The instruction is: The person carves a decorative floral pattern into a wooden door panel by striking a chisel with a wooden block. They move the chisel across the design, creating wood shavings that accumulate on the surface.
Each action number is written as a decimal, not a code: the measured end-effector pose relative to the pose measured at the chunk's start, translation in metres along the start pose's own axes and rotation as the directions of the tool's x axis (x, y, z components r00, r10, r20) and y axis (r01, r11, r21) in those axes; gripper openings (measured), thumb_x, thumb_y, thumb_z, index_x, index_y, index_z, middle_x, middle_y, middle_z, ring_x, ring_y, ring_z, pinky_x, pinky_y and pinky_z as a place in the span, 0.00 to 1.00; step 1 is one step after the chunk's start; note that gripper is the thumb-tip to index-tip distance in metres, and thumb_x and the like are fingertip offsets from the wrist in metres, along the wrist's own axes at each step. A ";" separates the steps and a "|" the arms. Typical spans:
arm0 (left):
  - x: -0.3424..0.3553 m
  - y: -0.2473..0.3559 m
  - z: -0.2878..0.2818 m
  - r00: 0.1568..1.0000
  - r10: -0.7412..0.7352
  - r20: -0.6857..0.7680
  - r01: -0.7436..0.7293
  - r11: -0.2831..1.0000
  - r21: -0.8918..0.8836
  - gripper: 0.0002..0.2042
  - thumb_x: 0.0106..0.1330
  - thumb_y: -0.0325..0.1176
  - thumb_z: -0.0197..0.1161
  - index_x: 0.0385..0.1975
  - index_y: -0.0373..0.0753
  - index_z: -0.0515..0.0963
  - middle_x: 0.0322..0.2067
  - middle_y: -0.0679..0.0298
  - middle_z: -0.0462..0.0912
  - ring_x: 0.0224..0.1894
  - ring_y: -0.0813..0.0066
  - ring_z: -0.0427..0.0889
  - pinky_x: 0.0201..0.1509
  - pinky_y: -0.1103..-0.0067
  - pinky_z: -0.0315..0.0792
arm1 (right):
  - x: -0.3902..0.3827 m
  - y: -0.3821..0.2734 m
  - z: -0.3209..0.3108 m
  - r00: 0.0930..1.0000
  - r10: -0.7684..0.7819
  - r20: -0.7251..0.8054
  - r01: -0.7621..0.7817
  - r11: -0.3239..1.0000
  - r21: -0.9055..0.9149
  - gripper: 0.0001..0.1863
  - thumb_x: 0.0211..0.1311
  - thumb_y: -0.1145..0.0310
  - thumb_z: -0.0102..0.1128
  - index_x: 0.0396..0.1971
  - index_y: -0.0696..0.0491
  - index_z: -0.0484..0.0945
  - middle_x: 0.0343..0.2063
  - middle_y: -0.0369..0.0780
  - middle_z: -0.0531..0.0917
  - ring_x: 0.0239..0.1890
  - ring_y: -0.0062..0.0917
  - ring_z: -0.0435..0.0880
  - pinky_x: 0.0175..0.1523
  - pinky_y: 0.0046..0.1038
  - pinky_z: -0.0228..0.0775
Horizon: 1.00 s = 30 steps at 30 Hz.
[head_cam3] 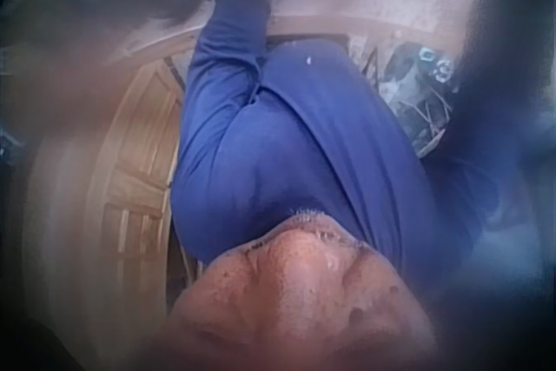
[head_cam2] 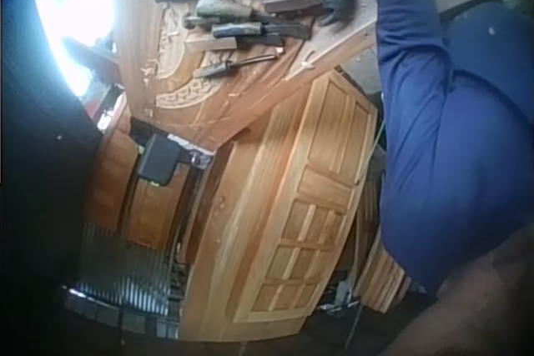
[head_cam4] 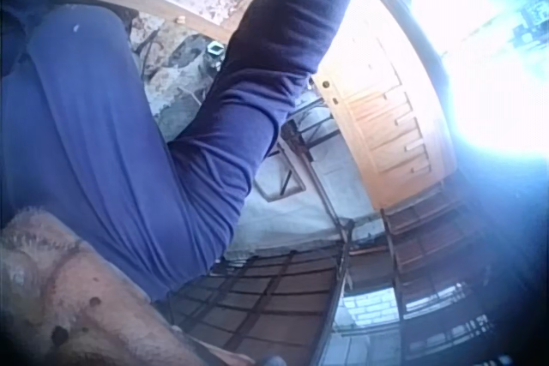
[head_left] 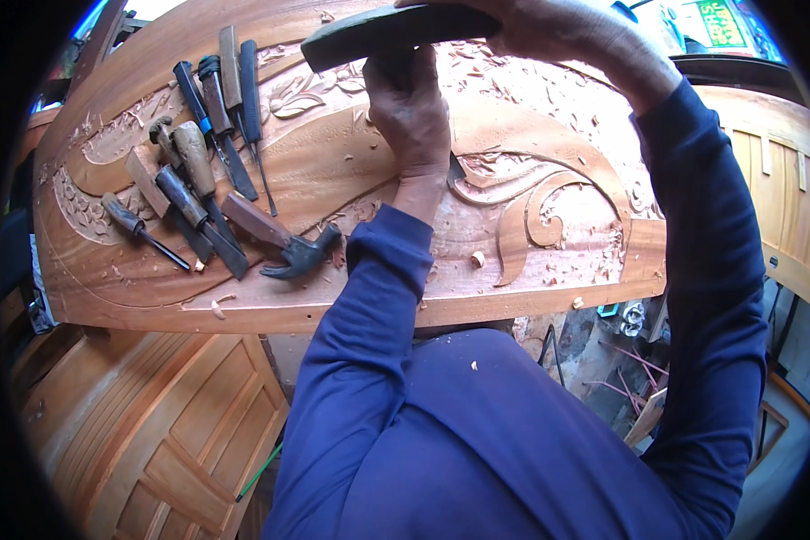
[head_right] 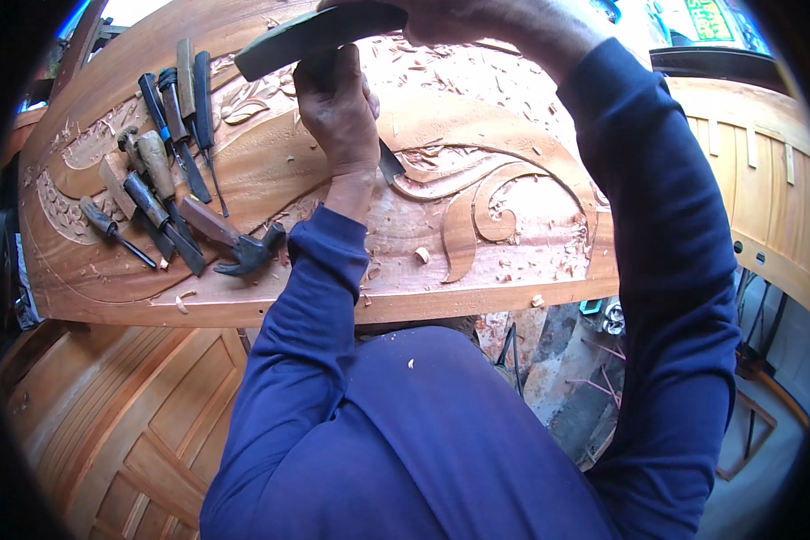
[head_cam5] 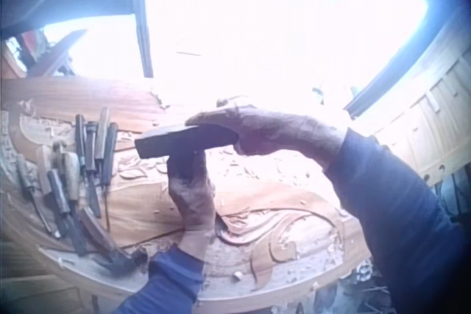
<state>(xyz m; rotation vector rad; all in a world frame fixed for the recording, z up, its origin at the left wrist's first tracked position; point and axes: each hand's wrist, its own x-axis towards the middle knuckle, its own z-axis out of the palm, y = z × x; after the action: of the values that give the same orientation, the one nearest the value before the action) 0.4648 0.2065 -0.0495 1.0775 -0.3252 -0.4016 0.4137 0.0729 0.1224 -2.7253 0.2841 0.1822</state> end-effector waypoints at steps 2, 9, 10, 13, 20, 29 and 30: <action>-0.001 -0.001 -0.001 0.999 0.021 -0.026 -0.021 1.000 0.013 0.12 0.73 0.34 0.73 0.47 0.41 0.75 0.23 0.73 0.76 0.17 0.88 0.68 0.16 0.84 0.63 | 0.003 -0.006 -0.013 0.998 0.001 -0.063 0.003 0.997 0.075 0.47 0.49 0.89 0.59 0.74 0.46 0.70 0.55 0.50 0.83 0.63 0.43 0.79 0.66 0.40 0.76; -0.005 0.000 -0.002 0.996 0.035 -0.078 -0.033 0.999 0.034 0.12 0.73 0.35 0.72 0.46 0.41 0.75 0.24 0.74 0.76 0.17 0.88 0.70 0.16 0.84 0.64 | 0.017 -0.009 0.005 0.997 -0.066 0.032 0.069 0.991 -0.117 0.44 0.48 0.89 0.59 0.71 0.51 0.74 0.54 0.54 0.83 0.57 0.44 0.85 0.56 0.41 0.79; -0.004 0.003 -0.002 0.994 0.051 -0.098 -0.048 0.998 0.037 0.12 0.74 0.36 0.72 0.46 0.42 0.74 0.24 0.74 0.76 0.17 0.88 0.70 0.16 0.84 0.64 | 0.020 -0.010 0.001 0.997 -0.070 0.033 0.074 0.991 -0.115 0.44 0.48 0.89 0.59 0.71 0.51 0.74 0.54 0.54 0.83 0.57 0.44 0.85 0.56 0.41 0.79; -0.010 0.011 -0.008 0.994 -0.009 -0.108 0.012 1.000 0.024 0.12 0.75 0.35 0.71 0.47 0.37 0.75 0.34 0.69 0.81 0.32 0.85 0.77 0.38 0.83 0.72 | 0.030 -0.006 0.001 0.940 -0.221 -0.258 0.262 0.956 0.133 0.44 0.48 0.89 0.59 0.71 0.52 0.73 0.56 0.53 0.83 0.61 0.45 0.82 0.64 0.40 0.77; -0.013 0.012 -0.008 0.978 0.068 -0.197 -0.056 0.996 0.066 0.12 0.76 0.38 0.69 0.45 0.41 0.73 0.30 0.72 0.77 0.21 0.87 0.71 0.20 0.86 0.67 | 0.038 -0.029 0.010 0.993 -0.106 0.047 0.112 0.984 -0.137 0.43 0.51 0.91 0.57 0.69 0.42 0.77 0.55 0.50 0.82 0.57 0.41 0.83 0.58 0.39 0.80; -0.022 0.023 -0.006 0.949 0.101 -0.298 -0.095 0.995 0.038 0.15 0.76 0.39 0.70 0.49 0.38 0.73 0.39 0.68 0.79 0.34 0.84 0.76 0.30 0.84 0.72 | 0.049 -0.024 0.023 0.970 -0.235 0.064 0.236 0.972 -0.001 0.42 0.51 0.90 0.55 0.68 0.43 0.77 0.51 0.49 0.82 0.56 0.43 0.82 0.60 0.43 0.76; -0.024 0.022 -0.002 0.952 0.095 -0.290 -0.093 0.995 0.021 0.15 0.76 0.39 0.70 0.49 0.38 0.73 0.39 0.68 0.79 0.34 0.84 0.76 0.30 0.84 0.72 | 0.044 -0.022 0.017 0.973 -0.222 0.064 0.223 0.975 -0.014 0.42 0.51 0.90 0.55 0.68 0.43 0.77 0.51 0.49 0.82 0.56 0.43 0.82 0.60 0.43 0.76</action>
<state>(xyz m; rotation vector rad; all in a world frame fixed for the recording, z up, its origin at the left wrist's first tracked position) 0.4478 0.2285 -0.0321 1.1065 -0.1156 -0.1527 0.4594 0.0919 0.1078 -2.7408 -0.0421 0.2073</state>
